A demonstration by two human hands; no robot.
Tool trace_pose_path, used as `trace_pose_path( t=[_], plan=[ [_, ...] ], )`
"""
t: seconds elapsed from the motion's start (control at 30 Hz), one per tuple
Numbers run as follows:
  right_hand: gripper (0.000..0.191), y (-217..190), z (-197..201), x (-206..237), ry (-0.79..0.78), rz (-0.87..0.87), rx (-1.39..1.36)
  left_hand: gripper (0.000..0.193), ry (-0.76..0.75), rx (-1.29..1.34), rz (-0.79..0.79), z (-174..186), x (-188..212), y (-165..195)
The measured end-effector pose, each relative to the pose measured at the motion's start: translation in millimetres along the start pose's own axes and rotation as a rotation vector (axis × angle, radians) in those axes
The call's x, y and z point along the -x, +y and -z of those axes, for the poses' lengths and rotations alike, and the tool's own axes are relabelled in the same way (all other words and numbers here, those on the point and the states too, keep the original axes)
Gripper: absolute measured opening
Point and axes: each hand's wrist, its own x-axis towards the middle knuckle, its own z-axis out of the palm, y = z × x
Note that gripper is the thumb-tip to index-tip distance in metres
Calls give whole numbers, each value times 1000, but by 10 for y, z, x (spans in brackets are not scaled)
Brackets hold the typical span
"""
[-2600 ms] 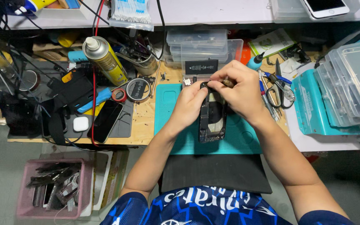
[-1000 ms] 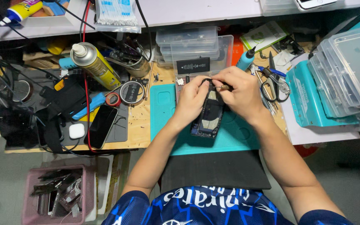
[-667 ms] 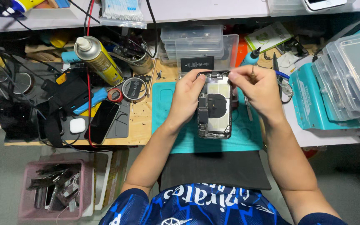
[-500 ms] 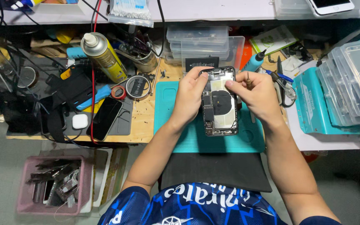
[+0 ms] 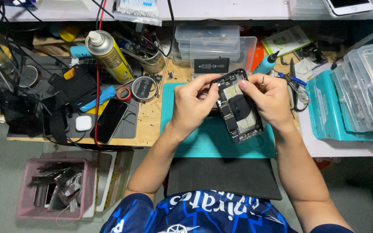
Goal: The person repairs a disassembled smartphone at a workbench, holding the phone frame and using a screwdriver to remove and tighten small screws from the internal components. They reposition the phone repeatedly to work on different edges and handle small internal parts and screws on the mat.
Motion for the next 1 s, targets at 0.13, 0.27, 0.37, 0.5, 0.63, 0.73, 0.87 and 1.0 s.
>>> trace_pose_path(
  t=[0.13, 0.27, 0.37, 0.5, 0.63, 0.73, 0.87, 1.0],
  plan=[
    [14, -11, 6, 37, -21, 25, 14, 15, 20, -109, -70, 26, -6, 73],
    [14, -40, -12, 60, -27, 70, 23, 13, 46, -131, -78, 17, 12, 79],
    [13, -65, -37, 68, -22, 114, 70, 13, 60, -90, -52, 13, 22, 56],
    [13, -97, -54, 81, -18, 153, 125, 12, 54, -10, -48, 14, 19, 18],
    [14, -117, -64, 66, 8, 157, 171, 14, 35, -141, -94, 66, -10, 13],
    [16, -127, -72, 62, 33, 137, 214, 16, 40, -264, -148, 103, -26, 34],
    [16, -162, -77, 66, 49, 109, 241, 15, -25, -280, -151, 186, -84, 69],
    [15, -218, -100, 70, 36, 206, 355, 14, -44, -427, -214, 230, -113, 100]
  ],
)
